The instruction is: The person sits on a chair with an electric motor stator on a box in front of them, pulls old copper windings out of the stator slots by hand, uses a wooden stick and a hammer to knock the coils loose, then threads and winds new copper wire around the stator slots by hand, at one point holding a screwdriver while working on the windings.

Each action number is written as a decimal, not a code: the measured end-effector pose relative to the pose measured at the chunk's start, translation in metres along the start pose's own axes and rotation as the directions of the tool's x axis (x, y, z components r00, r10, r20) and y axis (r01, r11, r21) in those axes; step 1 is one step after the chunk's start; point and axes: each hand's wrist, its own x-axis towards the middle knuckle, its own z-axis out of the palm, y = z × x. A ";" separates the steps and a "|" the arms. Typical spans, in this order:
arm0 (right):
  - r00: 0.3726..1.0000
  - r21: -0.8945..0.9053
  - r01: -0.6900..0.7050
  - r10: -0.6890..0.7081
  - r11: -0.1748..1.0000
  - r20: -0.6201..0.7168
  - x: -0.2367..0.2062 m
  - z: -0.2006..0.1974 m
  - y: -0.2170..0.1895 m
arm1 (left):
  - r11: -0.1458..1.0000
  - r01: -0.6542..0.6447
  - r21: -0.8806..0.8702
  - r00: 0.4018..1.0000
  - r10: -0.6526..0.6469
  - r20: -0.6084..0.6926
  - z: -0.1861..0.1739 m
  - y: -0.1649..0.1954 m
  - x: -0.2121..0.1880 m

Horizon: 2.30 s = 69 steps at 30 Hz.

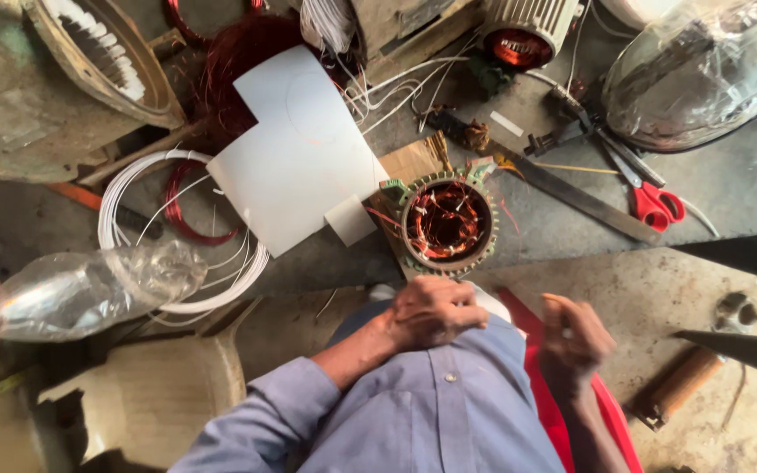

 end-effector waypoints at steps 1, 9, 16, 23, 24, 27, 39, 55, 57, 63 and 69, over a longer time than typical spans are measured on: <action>0.980 0.145 -0.178 0.189 0.973 -0.065 -0.003 0.002 0.009 | 1.000 0.005 -0.027 0.999 -0.004 0.038 0.006 -0.006 -0.001; 0.783 0.646 -0.478 0.623 0.595 0.005 -0.027 -0.005 0.078 | 0.999 0.053 -0.006 0.995 -0.053 0.089 0.025 -0.022 -0.013; 0.896 0.754 -0.283 0.445 0.592 -0.013 0.095 -0.063 0.126 | 0.942 0.335 -0.035 0.891 -0.328 -0.315 -0.019 0.001 -0.008; 0.806 0.210 -0.316 0.144 0.925 0.575 0.165 -0.007 0.096 | 0.730 0.611 -0.306 0.447 -0.637 -0.628 -0.007 0.010 0.001; 0.714 0.162 -0.345 0.147 0.924 0.684 0.166 0.012 0.083 | 0.700 0.629 -0.338 0.399 -0.664 -0.633 -0.003 0.009 0.003; 0.521 0.050 -0.189 0.057 0.981 0.852 0.155 0.054 0.047 | 0.684 0.610 -0.400 0.369 -0.692 -0.620 0.006 0.009 0.008; 0.583 0.529 -0.499 -0.186 0.686 0.791 0.199 0.154 0.014 | 0.678 0.713 -0.180 0.480 -0.659 -0.579 0.049 0.035 -0.029; 0.347 0.078 0.018 -0.079 0.997 0.935 0.084 0.013 0.062 | 0.625 0.582 -0.520 0.227 -0.739 -0.634 0.018 -0.050 -0.021; 0.498 0.090 -0.003 -0.076 0.996 0.864 0.084 0.006 0.044 | 0.582 0.474 -0.661 0.250 -0.809 -0.533 0.012 -0.065 -0.019; 0.673 -0.090 0.525 -0.347 0.846 0.654 0.112 -0.049 -0.023 | 0.575 0.471 -0.669 0.445 -0.809 -0.383 0.007 -0.048 -0.025; 0.693 -0.086 0.539 -0.384 0.838 0.610 0.126 -0.068 -0.054 | 0.636 0.615 -0.466 0.478 -0.770 -0.421 0.015 -0.006 -0.040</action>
